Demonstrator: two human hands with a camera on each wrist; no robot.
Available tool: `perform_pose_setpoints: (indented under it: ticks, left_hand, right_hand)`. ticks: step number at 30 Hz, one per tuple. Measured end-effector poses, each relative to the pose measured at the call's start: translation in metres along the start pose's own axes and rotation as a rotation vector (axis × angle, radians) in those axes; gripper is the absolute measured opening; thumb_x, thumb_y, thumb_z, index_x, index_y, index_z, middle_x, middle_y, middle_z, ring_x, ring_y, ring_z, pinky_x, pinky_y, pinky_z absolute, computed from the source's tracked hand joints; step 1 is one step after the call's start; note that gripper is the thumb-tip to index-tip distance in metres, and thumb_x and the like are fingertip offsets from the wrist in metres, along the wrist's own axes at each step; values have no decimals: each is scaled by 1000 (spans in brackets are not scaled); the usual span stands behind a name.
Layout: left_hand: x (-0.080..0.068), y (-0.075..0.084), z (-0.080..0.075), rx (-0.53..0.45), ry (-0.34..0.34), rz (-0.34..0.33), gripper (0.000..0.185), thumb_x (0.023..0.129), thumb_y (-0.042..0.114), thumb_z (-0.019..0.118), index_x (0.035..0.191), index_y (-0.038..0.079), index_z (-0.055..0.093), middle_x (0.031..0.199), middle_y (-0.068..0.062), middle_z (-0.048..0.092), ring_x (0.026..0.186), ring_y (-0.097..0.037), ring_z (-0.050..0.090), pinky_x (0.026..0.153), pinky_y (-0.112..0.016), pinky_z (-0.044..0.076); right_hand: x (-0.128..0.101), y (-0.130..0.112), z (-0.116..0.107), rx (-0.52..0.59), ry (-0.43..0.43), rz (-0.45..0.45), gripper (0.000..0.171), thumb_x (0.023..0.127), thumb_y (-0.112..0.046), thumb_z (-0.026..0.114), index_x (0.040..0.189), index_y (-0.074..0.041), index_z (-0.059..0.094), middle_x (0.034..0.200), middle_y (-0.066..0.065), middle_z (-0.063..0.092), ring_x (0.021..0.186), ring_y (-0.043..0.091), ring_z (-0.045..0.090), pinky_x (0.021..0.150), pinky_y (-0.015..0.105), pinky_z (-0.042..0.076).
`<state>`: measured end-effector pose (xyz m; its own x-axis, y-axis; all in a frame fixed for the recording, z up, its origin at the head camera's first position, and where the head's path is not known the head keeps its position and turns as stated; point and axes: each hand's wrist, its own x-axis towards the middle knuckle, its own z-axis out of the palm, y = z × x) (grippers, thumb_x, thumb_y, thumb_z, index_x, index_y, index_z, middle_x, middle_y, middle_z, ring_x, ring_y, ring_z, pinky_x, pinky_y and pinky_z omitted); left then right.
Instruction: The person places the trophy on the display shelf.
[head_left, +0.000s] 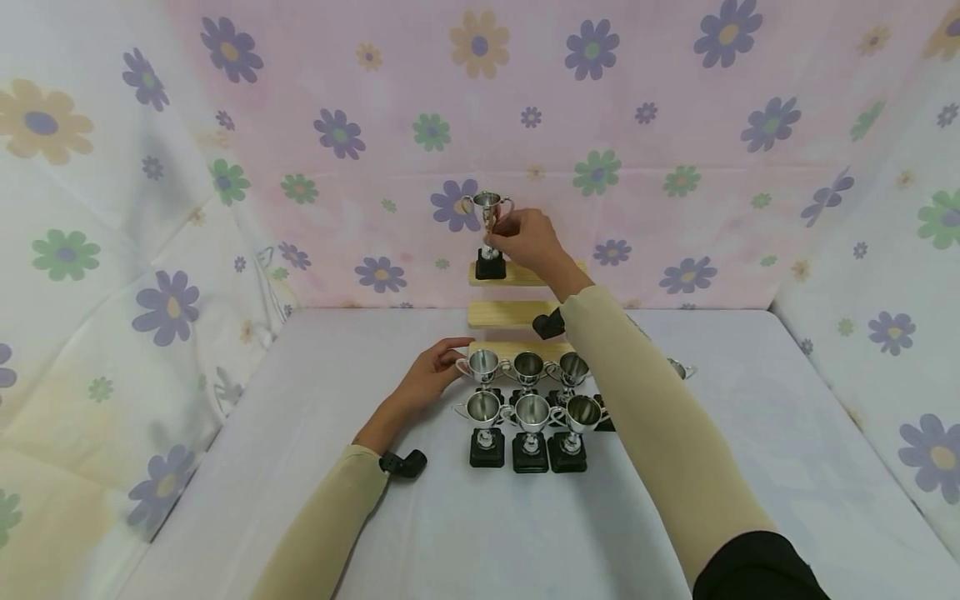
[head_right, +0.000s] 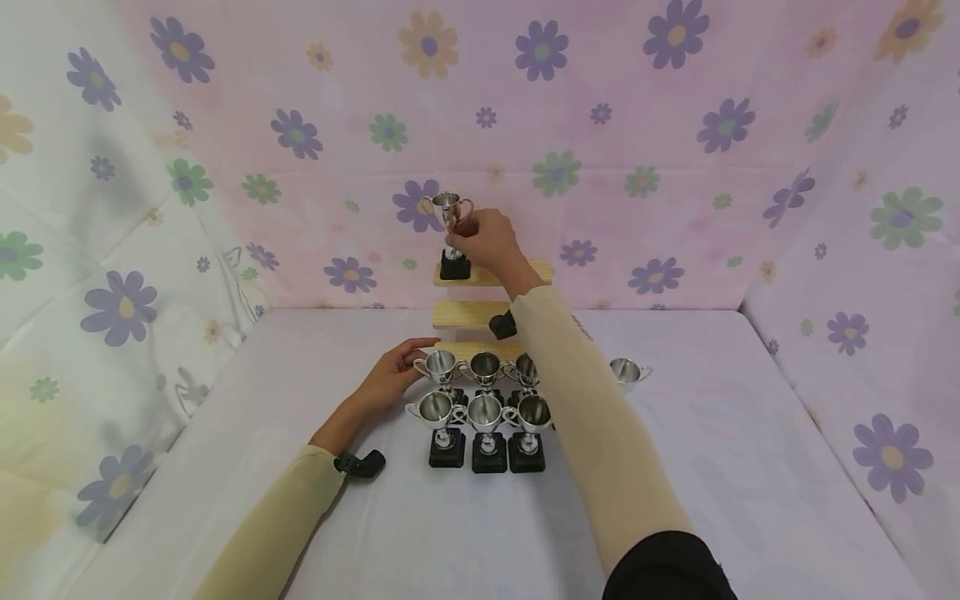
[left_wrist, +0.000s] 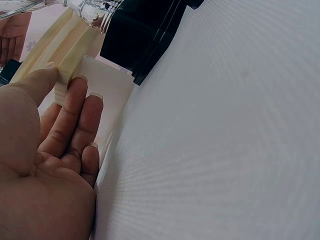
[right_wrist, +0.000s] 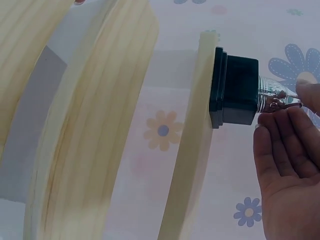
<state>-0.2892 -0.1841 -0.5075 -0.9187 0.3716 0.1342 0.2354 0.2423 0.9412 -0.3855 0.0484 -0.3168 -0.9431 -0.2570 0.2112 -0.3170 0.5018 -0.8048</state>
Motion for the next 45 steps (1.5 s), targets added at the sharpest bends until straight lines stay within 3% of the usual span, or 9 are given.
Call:
perform_pose_setpoints:
  ticks: [9,19,36,45]
  left_hand:
    - [-1,3,0,35,6,-6,48,108,12,64,154,9,53,115,-13,75,107,-13,69,91,-27,46]
    - [0,1,0,56,2,-5,47,108,12,64,154,9,53,115,-12,75,106,-14,68,90,-27,46]
    - [-1,3,0,46,2,5,47,107,12,65,153,8,54,113,-12,76,107,-14,68,93,-27,46]
    - [-1,3,0,38,5,4,48,108,11,64,154,8,53,113,-12,76,102,-13,67,89,-27,45]
  right_hand:
    - [-4,3,-9,-1,-51,-38,35,103,-27,72,127,-2,71,125,14,71,116,28,66,103,44,51]
    - [-14,9,-27,-45,-131,-23,46,103,-29,71,139,-1,63,134,14,66,124,29,62,107,46,48]
    - [-39,13,-58,-96,-164,-67,48,104,-25,71,142,1,58,134,17,64,125,31,62,109,47,47]
    - [-58,14,-76,-39,-155,-75,45,105,-22,68,143,1,57,137,16,63,128,32,60,109,49,46]
